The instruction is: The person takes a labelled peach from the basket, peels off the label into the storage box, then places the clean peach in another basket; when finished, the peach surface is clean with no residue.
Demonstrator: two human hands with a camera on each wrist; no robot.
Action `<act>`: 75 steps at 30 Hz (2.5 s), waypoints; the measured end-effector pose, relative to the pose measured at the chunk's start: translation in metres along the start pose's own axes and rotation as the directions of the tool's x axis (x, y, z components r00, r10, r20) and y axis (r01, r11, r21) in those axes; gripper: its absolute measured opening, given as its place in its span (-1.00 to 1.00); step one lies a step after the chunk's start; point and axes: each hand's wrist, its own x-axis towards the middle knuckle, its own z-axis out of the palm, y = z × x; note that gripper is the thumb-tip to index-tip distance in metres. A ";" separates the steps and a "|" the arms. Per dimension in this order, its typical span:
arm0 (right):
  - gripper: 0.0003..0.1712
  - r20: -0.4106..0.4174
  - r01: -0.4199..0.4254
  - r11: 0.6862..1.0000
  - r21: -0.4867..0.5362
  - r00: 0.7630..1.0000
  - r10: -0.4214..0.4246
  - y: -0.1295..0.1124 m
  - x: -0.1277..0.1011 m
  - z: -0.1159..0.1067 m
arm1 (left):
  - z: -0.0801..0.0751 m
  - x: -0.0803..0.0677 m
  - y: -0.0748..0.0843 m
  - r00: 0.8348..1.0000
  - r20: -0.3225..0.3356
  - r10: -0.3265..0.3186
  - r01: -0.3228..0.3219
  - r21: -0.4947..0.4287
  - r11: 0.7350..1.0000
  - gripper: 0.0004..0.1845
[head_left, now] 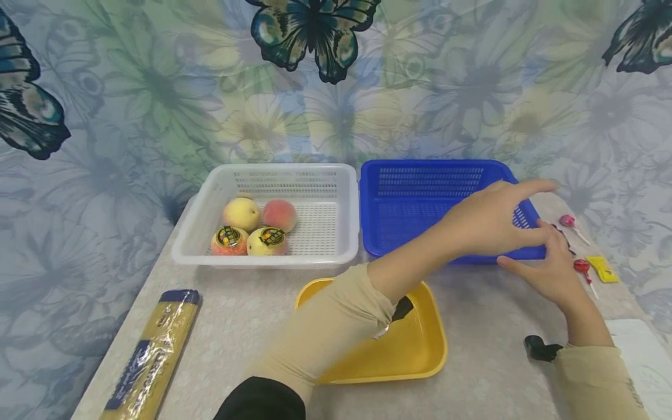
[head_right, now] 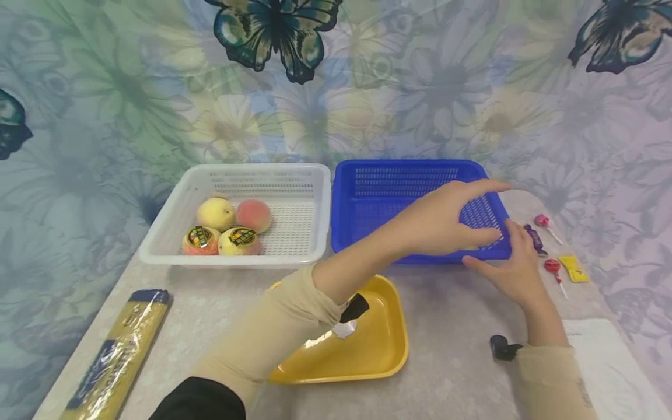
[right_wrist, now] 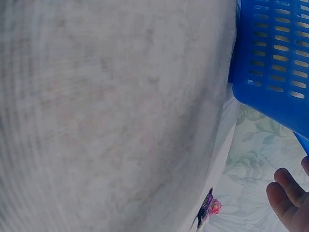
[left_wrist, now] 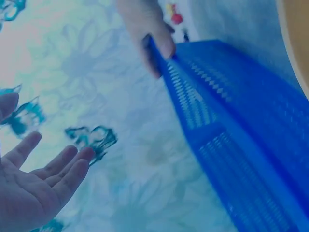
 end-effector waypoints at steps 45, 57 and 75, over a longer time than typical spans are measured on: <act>-0.13 0.037 0.450 0.888 0.091 0.890 -0.454 -0.164 0.018 0.061 | -0.032 -0.288 -0.296 0.591 -0.512 -0.624 0.565 -0.289 0.773 0.31; -0.15 0.257 0.599 0.791 0.124 0.750 -0.609 -0.250 0.038 0.132 | -0.032 -0.305 -0.306 0.569 -0.479 -0.668 0.599 -0.315 0.736 0.39; -0.23 0.550 0.534 0.817 0.220 0.623 -0.556 -0.305 0.070 0.236 | -0.036 -0.311 -0.312 0.594 -0.430 -0.680 0.609 -0.313 0.729 0.44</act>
